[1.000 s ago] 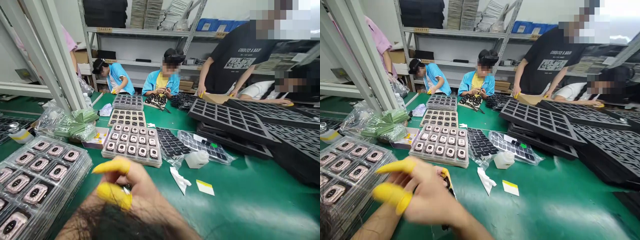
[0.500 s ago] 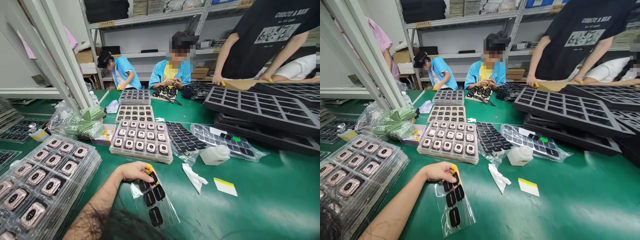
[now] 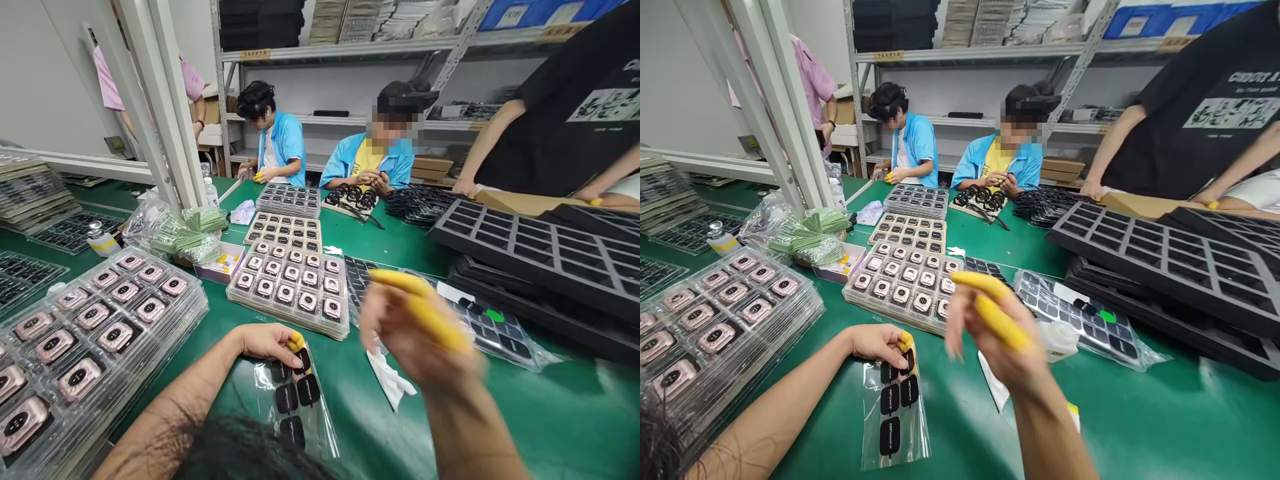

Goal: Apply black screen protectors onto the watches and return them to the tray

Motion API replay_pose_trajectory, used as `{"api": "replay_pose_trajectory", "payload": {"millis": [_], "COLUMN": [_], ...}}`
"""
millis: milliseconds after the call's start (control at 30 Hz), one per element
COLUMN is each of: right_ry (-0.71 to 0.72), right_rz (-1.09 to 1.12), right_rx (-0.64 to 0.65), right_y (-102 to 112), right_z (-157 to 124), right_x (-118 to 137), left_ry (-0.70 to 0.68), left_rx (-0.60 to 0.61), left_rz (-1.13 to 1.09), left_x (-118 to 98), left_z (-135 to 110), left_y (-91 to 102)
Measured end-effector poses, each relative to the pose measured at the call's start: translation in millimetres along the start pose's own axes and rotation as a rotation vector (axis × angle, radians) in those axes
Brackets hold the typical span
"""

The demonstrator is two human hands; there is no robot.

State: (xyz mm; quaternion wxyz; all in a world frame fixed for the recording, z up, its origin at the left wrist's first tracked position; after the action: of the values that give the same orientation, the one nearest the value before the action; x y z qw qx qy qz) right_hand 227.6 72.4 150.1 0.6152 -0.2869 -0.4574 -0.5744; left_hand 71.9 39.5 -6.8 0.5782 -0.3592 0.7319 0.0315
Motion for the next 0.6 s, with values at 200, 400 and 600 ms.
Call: {"api": "replay_pose_trajectory", "payload": {"millis": [200,400,600], "right_ry": [0.179,0.306,0.278], "right_rz": [-0.694,-0.845,-0.595], "right_rx": [0.178,0.196,0.145], "right_y": [-84,-94,-76], "right_z": [5,-11,-25], "right_x": [-72,-93,-84], "left_ry": [-0.037,-0.112,-0.354], "left_rx": [-0.028,-0.018,-0.13], "left_rz": [0.049,0.037,-0.068], "left_x": [-2,-11,-33], "left_z": [-5,-9,-13], "left_y": [-0.8,-8.6,0.3]}}
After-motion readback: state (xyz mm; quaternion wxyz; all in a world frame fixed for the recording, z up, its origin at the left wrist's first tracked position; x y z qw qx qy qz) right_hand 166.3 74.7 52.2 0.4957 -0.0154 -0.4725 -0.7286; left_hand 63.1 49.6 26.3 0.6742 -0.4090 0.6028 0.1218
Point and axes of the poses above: each hand's wrist, its own z-axis towards the middle knuckle, its own y-axis out of the back of the hand, x = y × z, the point moved 9 cm from there along z, towards the middle knuckle, and after that the axes turned 1 degree about y, right-handed, at the moved point
